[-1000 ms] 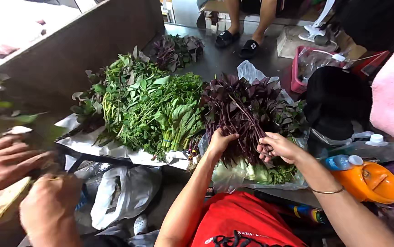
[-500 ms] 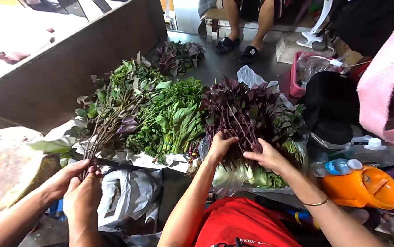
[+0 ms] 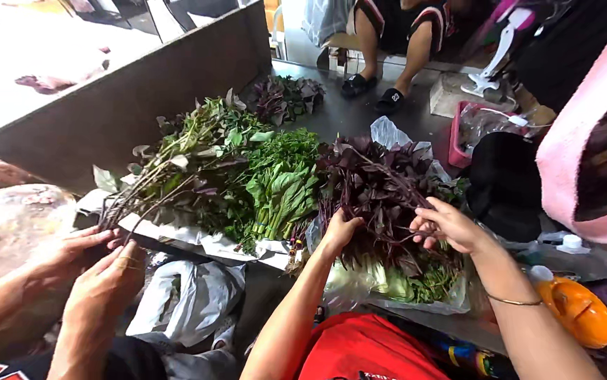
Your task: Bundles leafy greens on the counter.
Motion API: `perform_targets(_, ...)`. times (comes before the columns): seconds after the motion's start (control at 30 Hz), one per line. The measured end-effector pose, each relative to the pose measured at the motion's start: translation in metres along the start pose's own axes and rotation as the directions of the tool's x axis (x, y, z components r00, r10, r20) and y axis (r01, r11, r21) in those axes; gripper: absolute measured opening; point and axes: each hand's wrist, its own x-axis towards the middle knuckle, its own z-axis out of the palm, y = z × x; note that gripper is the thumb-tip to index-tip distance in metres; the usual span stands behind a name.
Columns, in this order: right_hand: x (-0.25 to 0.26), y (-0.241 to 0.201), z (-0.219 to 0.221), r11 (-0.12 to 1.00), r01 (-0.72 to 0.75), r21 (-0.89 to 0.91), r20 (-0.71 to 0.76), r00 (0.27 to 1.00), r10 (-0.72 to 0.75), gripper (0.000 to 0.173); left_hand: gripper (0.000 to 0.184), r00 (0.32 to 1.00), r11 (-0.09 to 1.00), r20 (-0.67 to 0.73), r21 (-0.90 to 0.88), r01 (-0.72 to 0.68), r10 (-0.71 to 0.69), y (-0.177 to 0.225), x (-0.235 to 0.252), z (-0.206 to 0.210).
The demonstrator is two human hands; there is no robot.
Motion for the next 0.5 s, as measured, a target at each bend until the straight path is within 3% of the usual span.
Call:
perform_targets(0.1,-0.003,-0.002,-0.04,0.987,0.086,0.138,-0.05,0.996,-0.079,0.031,0.046,1.0,1.0,-0.025,-0.024,0.009,-0.009,0.0,-0.001,-0.004)
perform_targets(0.27,-0.009,-0.009,-0.098,0.929,0.351,0.115,-0.178,0.928,-0.328,0.031,0.051,0.998,0.998,-0.066,0.062,0.01,-0.006,0.0,0.0,-0.002)
perform_targets(0.5,-0.004,-0.033,-0.081,0.788,0.592,0.17,-0.282,0.795,-0.537,0.029,0.091,0.966,0.879,-0.167,0.467,-0.1,0.199,0.018,-0.02,0.013)
